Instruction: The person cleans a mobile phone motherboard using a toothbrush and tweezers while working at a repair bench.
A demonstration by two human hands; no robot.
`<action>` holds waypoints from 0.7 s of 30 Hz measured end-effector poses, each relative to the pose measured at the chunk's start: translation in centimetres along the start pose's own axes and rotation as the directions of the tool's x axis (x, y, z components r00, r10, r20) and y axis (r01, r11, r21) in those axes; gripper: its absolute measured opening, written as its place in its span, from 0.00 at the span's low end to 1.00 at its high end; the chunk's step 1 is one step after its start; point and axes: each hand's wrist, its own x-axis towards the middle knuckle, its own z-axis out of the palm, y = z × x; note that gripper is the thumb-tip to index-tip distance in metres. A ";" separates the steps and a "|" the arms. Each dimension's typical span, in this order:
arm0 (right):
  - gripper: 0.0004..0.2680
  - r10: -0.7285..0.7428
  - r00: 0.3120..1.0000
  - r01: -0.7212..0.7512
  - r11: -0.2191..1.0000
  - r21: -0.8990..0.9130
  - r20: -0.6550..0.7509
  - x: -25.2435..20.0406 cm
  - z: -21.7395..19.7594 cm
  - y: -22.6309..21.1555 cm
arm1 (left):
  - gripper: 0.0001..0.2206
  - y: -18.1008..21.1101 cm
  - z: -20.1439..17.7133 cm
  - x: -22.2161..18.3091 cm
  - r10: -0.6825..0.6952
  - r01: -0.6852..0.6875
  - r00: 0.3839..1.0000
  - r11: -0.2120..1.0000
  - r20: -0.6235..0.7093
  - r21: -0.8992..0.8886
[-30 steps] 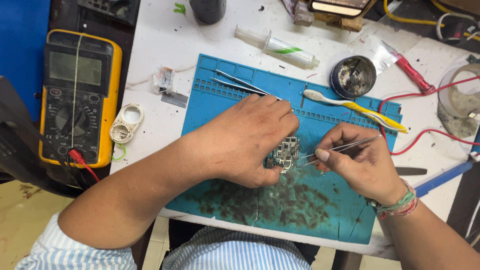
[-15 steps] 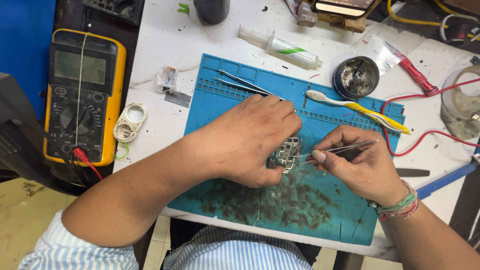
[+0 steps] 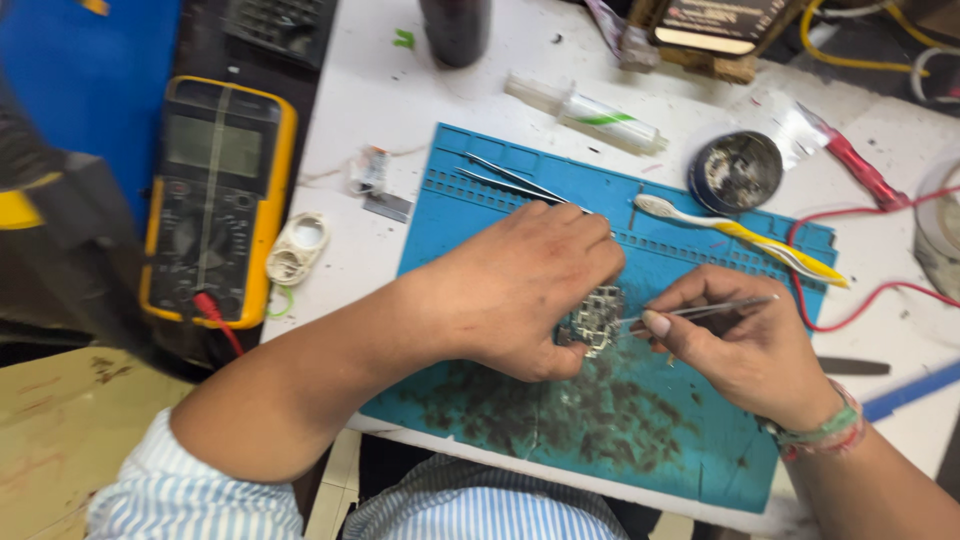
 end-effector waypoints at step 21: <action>0.06 0.033 0.995 -0.042 0.994 -0.097 -0.091 4.6 0.8 6.6 | 0.34 -1.8 3.1 0.2 0.151 -0.146 0.980 0.988 -0.128 0.049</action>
